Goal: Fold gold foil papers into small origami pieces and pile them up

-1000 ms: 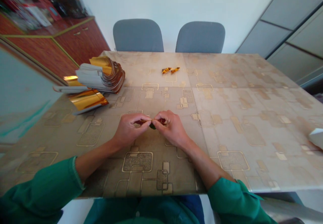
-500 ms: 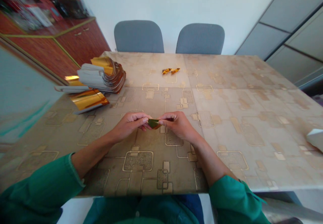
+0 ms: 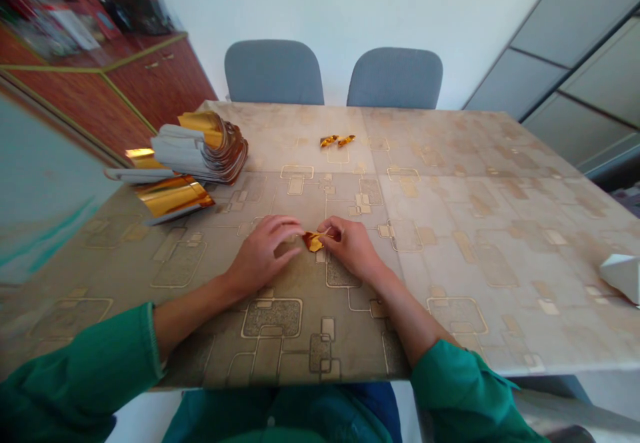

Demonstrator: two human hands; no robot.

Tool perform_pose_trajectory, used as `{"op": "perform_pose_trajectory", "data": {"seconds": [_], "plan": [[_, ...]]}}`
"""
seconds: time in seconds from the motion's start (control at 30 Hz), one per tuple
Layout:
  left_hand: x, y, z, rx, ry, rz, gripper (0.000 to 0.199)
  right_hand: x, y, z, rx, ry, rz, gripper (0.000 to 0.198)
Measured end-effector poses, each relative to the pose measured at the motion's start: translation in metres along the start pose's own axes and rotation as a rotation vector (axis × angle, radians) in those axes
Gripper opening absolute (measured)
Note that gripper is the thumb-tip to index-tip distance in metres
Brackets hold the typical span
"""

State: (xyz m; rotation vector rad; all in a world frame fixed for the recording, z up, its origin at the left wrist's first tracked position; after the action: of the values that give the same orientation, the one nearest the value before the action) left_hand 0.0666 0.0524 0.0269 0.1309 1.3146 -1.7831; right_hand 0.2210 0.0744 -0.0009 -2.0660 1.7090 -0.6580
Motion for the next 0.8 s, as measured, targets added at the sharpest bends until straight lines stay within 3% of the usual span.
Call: {"op": "perform_pose_trajectory", "data": {"seconds": [0.1, 0.2, 0.37, 0.67, 0.8], "plan": [[-0.001, 0.015, 0.02, -0.215, 0.278, -0.171, 0.017, 0.002, -0.001, -0.008, 0.311, -0.085, 0.12, 0.003], [0.003, 0.029, 0.024, -0.314, 0.376, -0.278, 0.02, 0.006, -0.002, -0.014, 0.464, -0.118, 0.201, 0.006], [0.006, 0.035, 0.026, -0.339, 0.366, -0.322, 0.023, 0.009, 0.007, -0.009, 0.467, -0.129, 0.094, 0.006], [0.023, 0.03, 0.023, -0.152, 0.322, -0.36, 0.041, 0.002, -0.004, 0.004, 0.356, -0.093, 0.043, 0.006], [0.023, 0.029, 0.02, -0.157, 0.283, -0.406, 0.044, 0.008, 0.0, -0.007, 0.461, -0.092, 0.126, 0.005]]}}
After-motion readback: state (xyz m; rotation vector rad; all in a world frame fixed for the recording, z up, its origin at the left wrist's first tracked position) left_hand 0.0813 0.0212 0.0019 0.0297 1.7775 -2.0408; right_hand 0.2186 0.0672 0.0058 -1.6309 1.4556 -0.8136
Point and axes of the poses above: each hand's wrist, its own x-axis away from the middle knuckle, its own y-axis out of the palm, z = x × y, the point moved 8 cm from there along -x, towards the middle knuckle, and after that the axes turned 14 degrees about y, right-handed, at the moved point
